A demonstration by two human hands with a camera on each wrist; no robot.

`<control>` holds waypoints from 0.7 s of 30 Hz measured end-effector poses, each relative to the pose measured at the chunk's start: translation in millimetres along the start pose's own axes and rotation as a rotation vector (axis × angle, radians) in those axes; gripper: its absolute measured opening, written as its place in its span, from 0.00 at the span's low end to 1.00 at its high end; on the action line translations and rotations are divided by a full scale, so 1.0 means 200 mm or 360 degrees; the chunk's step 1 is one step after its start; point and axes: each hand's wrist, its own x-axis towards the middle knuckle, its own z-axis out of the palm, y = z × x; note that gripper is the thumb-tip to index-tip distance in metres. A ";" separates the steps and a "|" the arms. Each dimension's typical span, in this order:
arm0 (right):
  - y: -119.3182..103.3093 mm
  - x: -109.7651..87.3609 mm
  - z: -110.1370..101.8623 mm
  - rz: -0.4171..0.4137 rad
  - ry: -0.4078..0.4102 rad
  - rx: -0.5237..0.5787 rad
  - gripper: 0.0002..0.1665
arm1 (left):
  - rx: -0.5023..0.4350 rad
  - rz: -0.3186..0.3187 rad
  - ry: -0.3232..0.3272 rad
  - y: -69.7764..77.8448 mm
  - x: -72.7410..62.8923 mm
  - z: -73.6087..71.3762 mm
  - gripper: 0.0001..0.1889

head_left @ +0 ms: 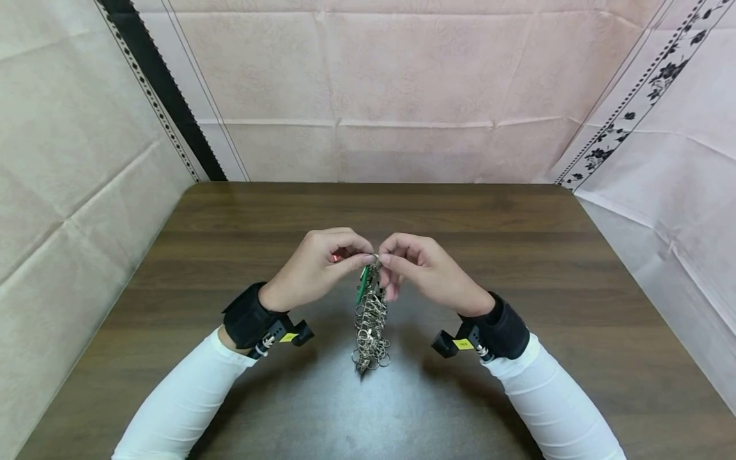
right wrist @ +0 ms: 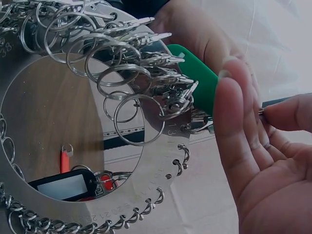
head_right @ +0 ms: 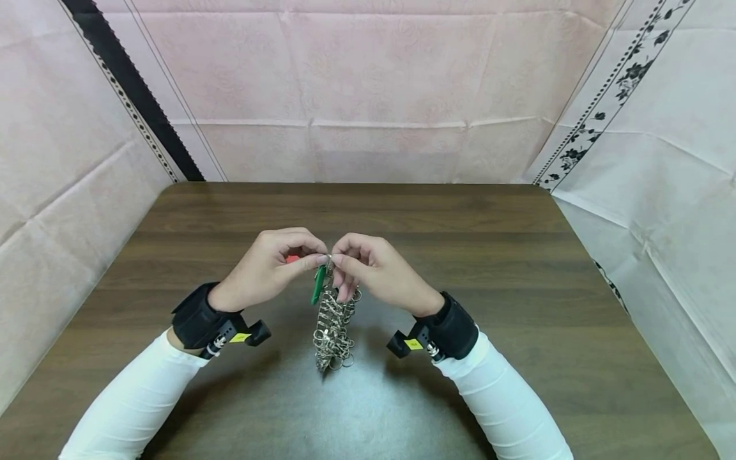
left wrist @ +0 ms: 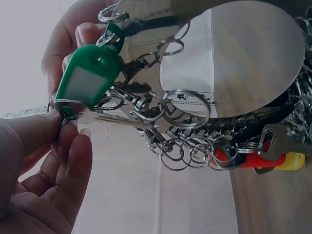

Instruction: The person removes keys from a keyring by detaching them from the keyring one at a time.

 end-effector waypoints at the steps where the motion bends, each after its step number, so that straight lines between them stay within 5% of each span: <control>1: 0.00 0.00 0.00 0.0008 -0.0009 0.0006 0.08 | 0.0011 0.0008 0.0006 0.00 0.00 0.00 0.03; 21: 0.00 0.00 0.01 0.0014 0.0041 -0.0064 0.08 | 0.0201 0.0228 0.0131 0.06 0.00 -0.02 0.07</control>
